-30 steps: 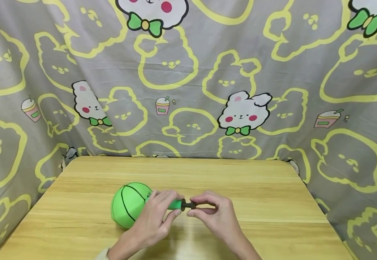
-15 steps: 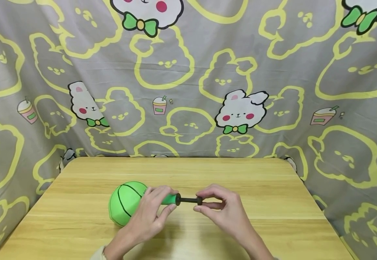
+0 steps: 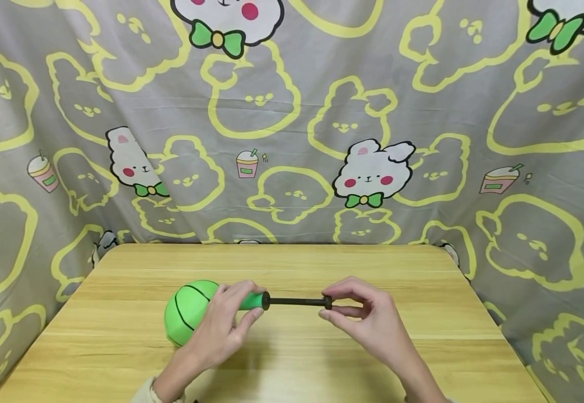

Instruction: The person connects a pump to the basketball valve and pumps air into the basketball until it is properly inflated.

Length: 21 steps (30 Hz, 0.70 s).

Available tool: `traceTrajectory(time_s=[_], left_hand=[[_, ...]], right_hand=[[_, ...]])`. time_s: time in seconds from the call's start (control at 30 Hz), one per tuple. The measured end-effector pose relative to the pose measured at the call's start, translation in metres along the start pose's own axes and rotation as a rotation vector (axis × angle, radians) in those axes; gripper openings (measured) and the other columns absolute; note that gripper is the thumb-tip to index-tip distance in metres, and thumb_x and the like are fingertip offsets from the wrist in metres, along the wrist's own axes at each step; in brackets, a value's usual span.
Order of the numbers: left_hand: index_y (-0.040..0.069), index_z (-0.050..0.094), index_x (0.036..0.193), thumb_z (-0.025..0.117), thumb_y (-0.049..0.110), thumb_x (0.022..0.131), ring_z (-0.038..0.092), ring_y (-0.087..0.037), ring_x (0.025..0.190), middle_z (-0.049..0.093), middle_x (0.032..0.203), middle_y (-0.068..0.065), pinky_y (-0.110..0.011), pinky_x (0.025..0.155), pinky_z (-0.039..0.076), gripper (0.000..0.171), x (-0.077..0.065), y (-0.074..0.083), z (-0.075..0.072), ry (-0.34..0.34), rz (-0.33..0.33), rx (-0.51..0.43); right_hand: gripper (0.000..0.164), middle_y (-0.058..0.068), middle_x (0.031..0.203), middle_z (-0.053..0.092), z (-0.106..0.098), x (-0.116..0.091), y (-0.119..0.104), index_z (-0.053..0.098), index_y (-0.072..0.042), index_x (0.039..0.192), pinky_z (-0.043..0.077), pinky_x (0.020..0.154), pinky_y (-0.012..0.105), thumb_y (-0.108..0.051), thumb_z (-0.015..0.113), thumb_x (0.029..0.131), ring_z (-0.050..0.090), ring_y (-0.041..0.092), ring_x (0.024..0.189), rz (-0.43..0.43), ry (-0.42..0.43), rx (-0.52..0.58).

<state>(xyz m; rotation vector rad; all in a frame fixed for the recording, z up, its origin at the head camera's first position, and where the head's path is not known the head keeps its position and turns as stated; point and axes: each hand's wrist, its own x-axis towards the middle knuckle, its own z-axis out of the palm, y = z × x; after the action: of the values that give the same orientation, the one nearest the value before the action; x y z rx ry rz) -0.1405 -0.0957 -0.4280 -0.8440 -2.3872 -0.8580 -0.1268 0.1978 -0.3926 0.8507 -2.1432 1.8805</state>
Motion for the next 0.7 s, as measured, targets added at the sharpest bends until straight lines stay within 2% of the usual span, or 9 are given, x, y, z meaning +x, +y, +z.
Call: traceTrajectory(time_s=[0.37, 0.7], left_hand=[[0.020, 0.063, 0.116, 0.067, 0.023, 0.097, 0.063, -0.009, 0.107, 0.068, 0.112, 0.008, -0.038, 0.086, 0.043, 0.020, 0.0010, -0.0021, -0.0019, 0.008, 0.013, 0.014], [0.018, 0.065, 0.114, 0.070, 0.021, 0.093, 0.064, -0.011, 0.106, 0.070, 0.111, 0.005, -0.040, 0.088, 0.043, 0.022, 0.0007, -0.0016, -0.0023, 0.002, -0.008, 0.028]], right_hand=[[0.031, 0.025, 0.110, 0.067, -0.0056, 0.0008, -0.0009, 0.070, 0.008, 0.106, 0.058, 0.079, 0.044, 0.015, 0.080, 0.078, 0.069, 0.024, 0.103, -0.001, -0.012, 0.014], [0.030, 0.015, 0.109, 0.071, -0.0032, 0.0015, 0.0033, 0.071, 0.008, 0.106, 0.058, 0.079, 0.043, 0.015, 0.080, 0.078, 0.071, 0.025, 0.101, 0.009, -0.001, -0.002]])
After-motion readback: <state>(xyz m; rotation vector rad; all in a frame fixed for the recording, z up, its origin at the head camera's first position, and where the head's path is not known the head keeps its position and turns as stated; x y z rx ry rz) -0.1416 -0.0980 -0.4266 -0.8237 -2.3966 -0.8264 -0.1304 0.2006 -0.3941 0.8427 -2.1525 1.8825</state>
